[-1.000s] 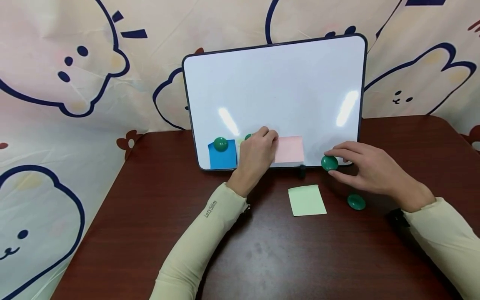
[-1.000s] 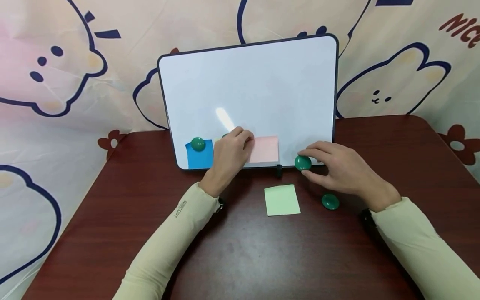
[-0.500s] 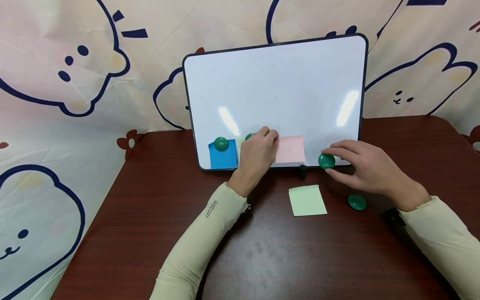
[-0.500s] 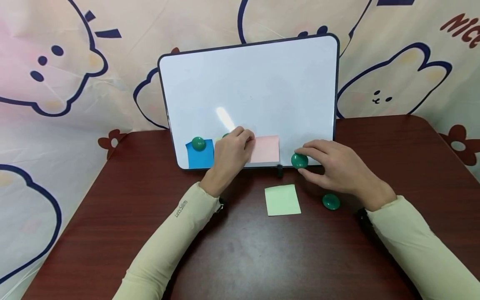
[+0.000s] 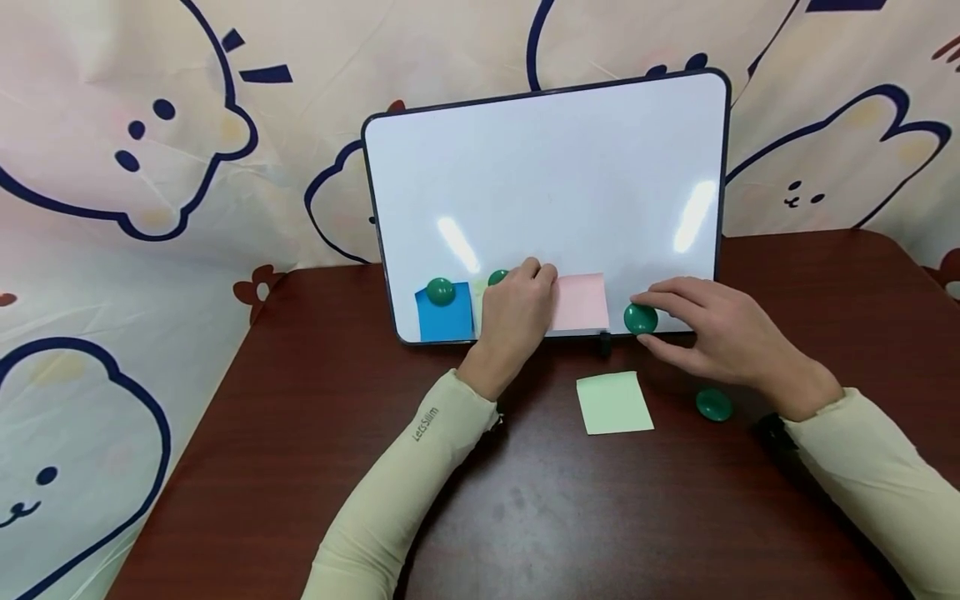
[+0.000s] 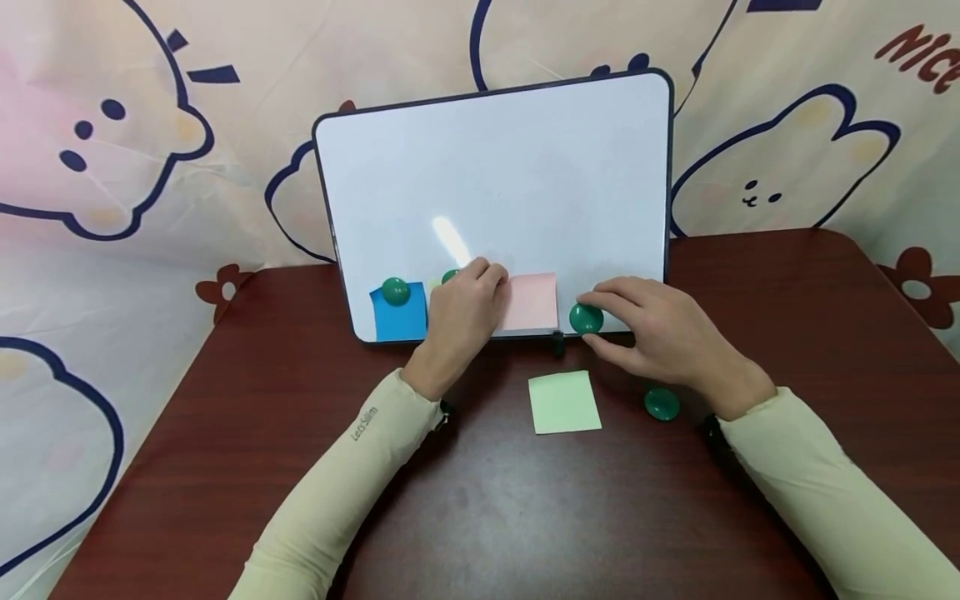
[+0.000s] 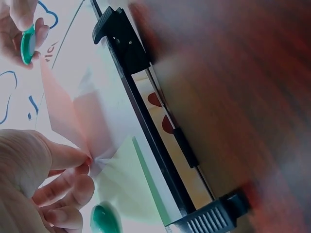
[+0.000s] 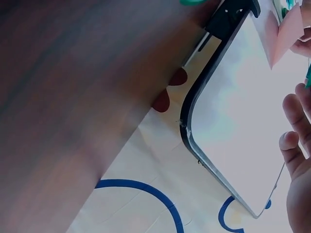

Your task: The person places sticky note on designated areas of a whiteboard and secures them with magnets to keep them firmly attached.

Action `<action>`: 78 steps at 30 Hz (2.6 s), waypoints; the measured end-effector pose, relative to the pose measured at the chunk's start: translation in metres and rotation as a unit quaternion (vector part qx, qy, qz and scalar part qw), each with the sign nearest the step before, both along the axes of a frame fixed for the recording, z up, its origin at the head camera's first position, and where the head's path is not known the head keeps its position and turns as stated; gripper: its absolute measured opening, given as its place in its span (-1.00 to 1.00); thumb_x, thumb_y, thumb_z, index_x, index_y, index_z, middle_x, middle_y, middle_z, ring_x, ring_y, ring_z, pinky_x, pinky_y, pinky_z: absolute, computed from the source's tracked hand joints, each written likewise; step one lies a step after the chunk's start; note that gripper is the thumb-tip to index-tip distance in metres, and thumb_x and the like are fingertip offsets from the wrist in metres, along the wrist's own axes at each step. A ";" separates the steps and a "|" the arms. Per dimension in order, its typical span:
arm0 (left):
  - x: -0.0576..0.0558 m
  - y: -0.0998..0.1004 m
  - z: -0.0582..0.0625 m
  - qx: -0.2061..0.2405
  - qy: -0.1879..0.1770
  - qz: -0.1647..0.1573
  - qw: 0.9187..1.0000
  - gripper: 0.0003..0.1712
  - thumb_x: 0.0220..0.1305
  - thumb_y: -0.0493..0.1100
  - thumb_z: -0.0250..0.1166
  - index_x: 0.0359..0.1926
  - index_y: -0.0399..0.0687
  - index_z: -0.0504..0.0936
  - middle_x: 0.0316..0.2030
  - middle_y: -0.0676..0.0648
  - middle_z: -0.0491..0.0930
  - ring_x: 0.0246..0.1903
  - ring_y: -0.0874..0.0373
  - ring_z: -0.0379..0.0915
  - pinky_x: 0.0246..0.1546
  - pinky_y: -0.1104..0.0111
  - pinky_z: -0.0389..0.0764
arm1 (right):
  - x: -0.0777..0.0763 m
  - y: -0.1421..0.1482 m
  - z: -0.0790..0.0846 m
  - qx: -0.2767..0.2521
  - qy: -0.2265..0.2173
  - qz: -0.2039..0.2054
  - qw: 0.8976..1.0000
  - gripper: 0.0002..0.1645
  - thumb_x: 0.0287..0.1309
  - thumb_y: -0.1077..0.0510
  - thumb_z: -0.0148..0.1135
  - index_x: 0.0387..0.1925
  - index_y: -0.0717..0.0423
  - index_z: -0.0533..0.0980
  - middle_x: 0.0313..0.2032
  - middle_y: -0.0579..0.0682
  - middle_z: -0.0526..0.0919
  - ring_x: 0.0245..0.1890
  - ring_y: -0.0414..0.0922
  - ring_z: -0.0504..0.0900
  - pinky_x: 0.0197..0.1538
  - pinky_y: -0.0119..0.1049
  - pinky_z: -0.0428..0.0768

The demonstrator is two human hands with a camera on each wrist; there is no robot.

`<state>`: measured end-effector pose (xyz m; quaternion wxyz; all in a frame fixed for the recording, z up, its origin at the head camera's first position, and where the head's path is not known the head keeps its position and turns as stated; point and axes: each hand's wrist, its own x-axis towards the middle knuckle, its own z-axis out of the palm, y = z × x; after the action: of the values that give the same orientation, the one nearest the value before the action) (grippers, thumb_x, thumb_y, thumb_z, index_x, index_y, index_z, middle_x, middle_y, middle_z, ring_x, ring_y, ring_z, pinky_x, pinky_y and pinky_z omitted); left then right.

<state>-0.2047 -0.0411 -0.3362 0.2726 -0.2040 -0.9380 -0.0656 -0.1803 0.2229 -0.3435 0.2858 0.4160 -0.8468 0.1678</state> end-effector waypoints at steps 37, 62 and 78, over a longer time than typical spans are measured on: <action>0.001 0.000 0.001 -0.010 -0.008 0.006 1.000 -0.80 0.43 -0.16 0.20 -0.06 -0.02 0.71 -0.25 -0.03 0.68 -0.40 0.17 0.63 -0.37 0.35 0.70 | -0.015 -0.039 -0.004 -0.010 -0.004 -0.030 0.999 -0.41 -0.05 -0.06 0.47 0.05 0.08 0.61 -0.09 0.07 0.66 -0.18 0.01 0.68 -0.12 -0.03 0.67; 0.000 -0.001 0.000 -0.016 -0.004 0.006 1.000 -0.80 0.43 -0.13 0.20 -0.05 -0.01 0.70 -0.27 -0.03 0.66 -0.41 0.18 0.61 -0.36 0.38 0.70 | -0.033 -0.040 -0.003 -0.005 -0.013 -0.010 1.000 -0.37 -0.06 -0.06 0.51 0.07 0.10 0.61 -0.05 0.08 0.66 -0.12 0.01 0.64 -0.10 -0.03 0.67; 0.001 -0.001 0.000 -0.020 -0.006 0.010 1.000 -0.80 0.44 -0.12 0.20 -0.04 -0.01 0.69 -0.29 -0.02 0.64 -0.41 0.18 0.61 -0.36 0.38 0.70 | -0.045 -0.051 -0.006 -0.023 -0.017 0.014 1.000 -0.39 -0.04 -0.02 0.52 0.09 0.05 0.61 -0.04 0.05 0.64 -0.06 -0.02 0.57 -0.07 -0.04 0.63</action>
<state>-0.2040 -0.0420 -0.3366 0.2633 -0.2000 -0.9427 -0.0451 -0.2252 0.1724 -0.3495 0.2783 0.4187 -0.8414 0.1979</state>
